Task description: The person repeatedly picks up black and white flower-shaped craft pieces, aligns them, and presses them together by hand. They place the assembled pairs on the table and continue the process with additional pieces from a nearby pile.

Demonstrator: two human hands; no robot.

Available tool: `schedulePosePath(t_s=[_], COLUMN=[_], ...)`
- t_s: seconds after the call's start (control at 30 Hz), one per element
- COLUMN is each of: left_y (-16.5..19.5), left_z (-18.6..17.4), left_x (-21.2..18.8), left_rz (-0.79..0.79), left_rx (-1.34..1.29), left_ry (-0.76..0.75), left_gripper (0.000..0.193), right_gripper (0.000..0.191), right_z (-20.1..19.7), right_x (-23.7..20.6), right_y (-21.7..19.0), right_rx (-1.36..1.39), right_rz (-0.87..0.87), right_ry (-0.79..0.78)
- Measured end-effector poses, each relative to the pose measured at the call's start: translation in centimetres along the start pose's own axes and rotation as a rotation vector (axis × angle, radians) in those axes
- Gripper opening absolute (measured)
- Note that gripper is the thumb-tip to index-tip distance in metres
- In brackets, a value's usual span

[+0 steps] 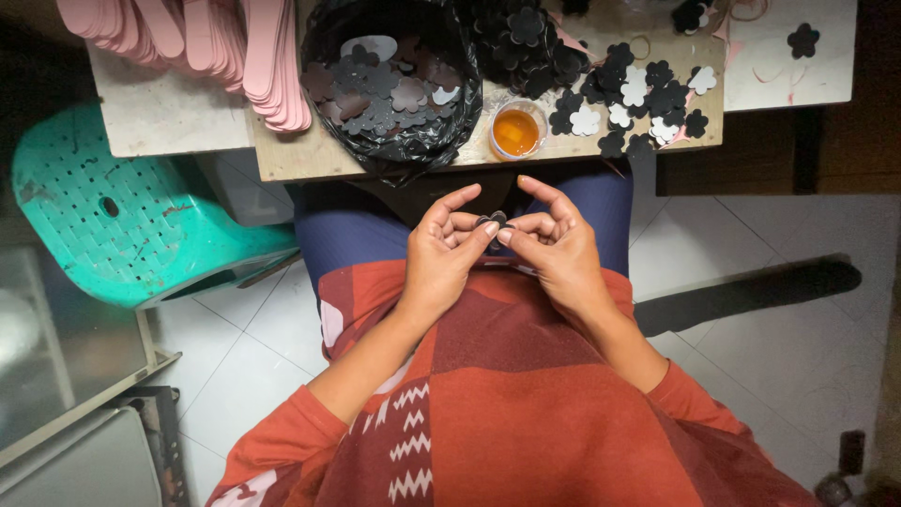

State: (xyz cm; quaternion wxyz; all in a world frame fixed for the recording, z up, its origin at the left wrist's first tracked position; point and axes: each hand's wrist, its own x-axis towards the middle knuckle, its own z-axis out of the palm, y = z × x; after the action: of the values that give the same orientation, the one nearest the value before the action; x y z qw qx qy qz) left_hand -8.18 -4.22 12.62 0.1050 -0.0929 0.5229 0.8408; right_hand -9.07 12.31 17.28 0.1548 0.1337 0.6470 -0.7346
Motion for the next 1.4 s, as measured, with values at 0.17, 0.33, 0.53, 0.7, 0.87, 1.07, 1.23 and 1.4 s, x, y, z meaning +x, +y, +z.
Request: schedulePosePath(t_s=[0.17, 0.33, 0.53, 0.7, 0.87, 1.07, 1.23, 1.4], left_y=[-0.1, 0.6, 0.6, 0.9, 1.2, 1.3, 1.2, 1.1], left_z=[-0.6, -1.5, -0.7, -0.5, -0.5, -0.1, -0.2, -0.2], left_x=[0.3, 0.6, 0.0, -0.1, 0.1, -0.1, -0.2, -0.6], left_rz=[0.032, 0.044, -0.073, -0.056, -0.041, -0.046, -0.01, 0.006], left_rx=[-0.049, -0.004, 0.087, 0.064, 0.027, 0.016, 0.058, 0.06], left_ry=[0.044, 0.069, -0.006, 0.027, 0.044, 0.057, 0.052, 0.076], left_gripper=[0.046, 0.048, 0.053, 0.046, 0.045, 0.046, 0.043, 0.042], right_gripper=[0.067, 0.067, 0.068, 0.068, 0.052, 0.059, 0.059, 0.055], right_z=[0.0, -0.2, -0.1, -1.0, -1.6, 0.3, 1.3, 0.4], right_x=[0.2, 0.4, 0.4, 0.1, 0.0, 0.4, 0.5, 0.7], right_y=[0.1, 0.1, 0.4, 0.7, 0.8, 0.0, 0.0, 1.7], right_rx=[0.015, 0.027, 0.057, -0.006, 0.048, 0.136, 0.128, 0.186], right_rz=[0.029, 0.061, 0.052, 0.013, -0.045, 0.014, 0.017, -0.035], right_ry=[0.024, 0.022, -0.019, 0.009, 0.016, -0.042, -0.015, 0.054])
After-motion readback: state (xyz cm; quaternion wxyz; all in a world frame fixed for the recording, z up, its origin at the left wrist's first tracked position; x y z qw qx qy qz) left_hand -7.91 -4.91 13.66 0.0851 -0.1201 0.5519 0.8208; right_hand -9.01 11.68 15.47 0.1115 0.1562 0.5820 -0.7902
